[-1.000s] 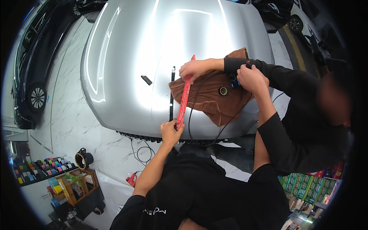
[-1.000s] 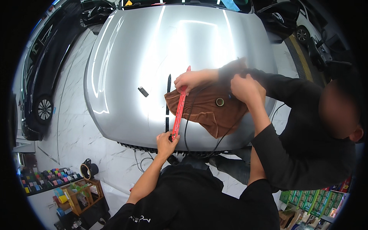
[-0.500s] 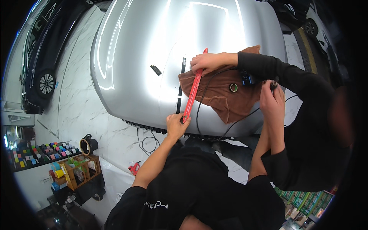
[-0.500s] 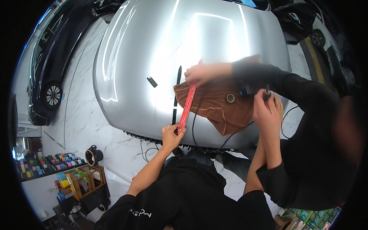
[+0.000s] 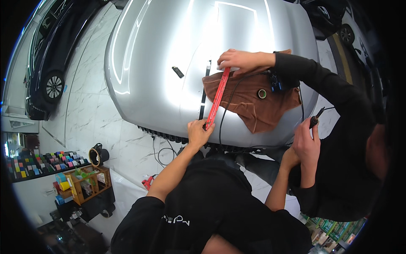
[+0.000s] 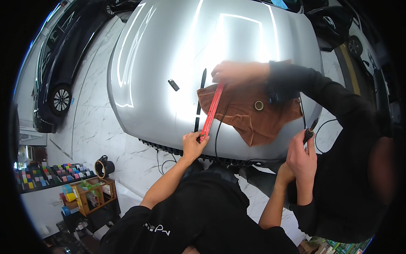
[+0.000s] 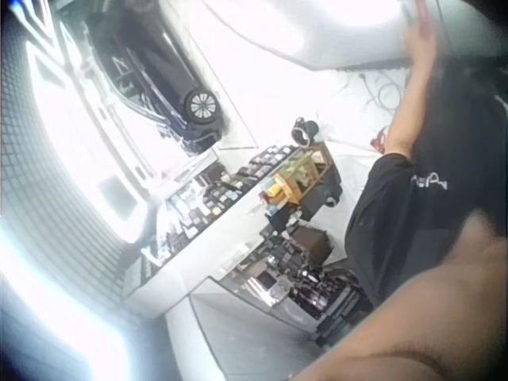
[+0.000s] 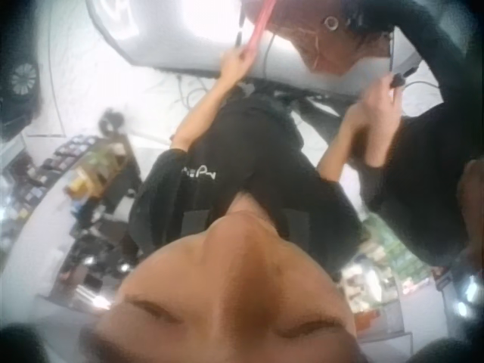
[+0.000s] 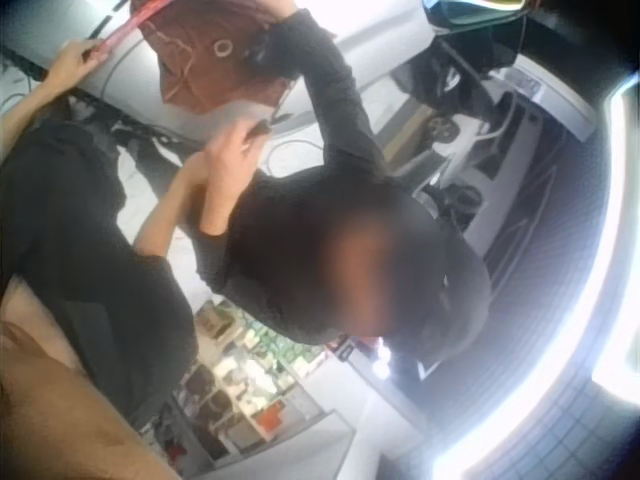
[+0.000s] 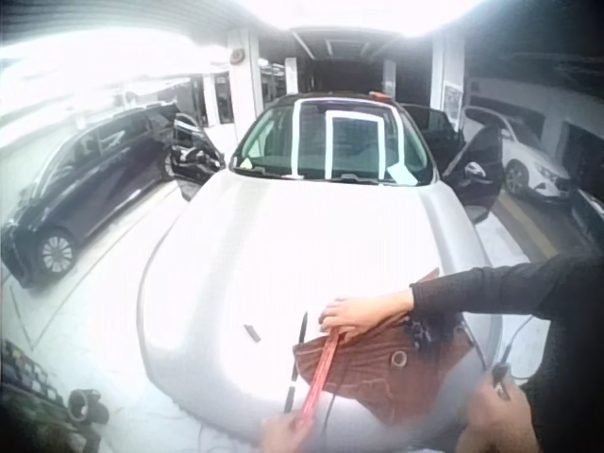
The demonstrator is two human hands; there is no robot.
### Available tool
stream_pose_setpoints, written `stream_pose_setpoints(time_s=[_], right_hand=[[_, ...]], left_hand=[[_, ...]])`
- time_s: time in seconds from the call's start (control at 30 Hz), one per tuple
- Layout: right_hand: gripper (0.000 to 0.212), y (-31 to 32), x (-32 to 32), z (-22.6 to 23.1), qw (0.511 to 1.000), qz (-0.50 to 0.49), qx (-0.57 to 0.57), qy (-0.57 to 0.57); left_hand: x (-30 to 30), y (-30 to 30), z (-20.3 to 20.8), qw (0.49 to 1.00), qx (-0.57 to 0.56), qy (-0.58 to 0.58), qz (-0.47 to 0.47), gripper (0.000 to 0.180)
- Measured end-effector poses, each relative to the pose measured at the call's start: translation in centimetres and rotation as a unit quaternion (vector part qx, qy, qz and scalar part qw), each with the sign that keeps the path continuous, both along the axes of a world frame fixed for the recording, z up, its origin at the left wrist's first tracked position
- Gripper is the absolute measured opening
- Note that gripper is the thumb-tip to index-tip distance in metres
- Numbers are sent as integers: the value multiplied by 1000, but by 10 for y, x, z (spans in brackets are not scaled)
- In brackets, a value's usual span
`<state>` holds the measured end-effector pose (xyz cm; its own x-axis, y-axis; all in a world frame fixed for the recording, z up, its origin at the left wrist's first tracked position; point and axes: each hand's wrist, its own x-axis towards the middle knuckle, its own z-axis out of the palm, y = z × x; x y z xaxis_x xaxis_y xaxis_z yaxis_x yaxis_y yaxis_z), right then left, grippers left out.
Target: The person uses a soldering iron to attach wires to a red LED strip placed on a car hood. They hold the strip steady with one hand while applying solder to connection points with the other. A second person assists by holding the strip and tools nearby.
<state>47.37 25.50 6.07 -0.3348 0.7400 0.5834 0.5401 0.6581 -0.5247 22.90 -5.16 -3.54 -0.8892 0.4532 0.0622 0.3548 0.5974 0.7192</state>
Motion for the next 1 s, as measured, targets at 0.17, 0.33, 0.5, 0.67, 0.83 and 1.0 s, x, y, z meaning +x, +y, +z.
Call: stream_pose_setpoints(time_s=[0.17,0.33,0.5,0.67,0.83,1.0], right_hand=[[28,-105,35,-26,994,-107,-5,20],[24,-213,1,-64,920,182,-346,-9],[48,-246,-96,-107,859,210,-467,-2],[52,-249,-143,-113,863,208,-460,4],[41,-247,-166,-115,895,214,-389,45],[29,-245,-177,-115,899,188,-390,65]], left_hand=[[-7,-4,5,999,13,-31,-22,38],[-19,-4,12,997,-7,-44,-66,40],[-29,-7,6,996,-23,-37,-83,43],[-44,-11,7,989,-39,-55,-131,47],[-48,-11,6,987,-28,-65,-144,50],[-54,-10,5,985,-41,-81,-150,51]])
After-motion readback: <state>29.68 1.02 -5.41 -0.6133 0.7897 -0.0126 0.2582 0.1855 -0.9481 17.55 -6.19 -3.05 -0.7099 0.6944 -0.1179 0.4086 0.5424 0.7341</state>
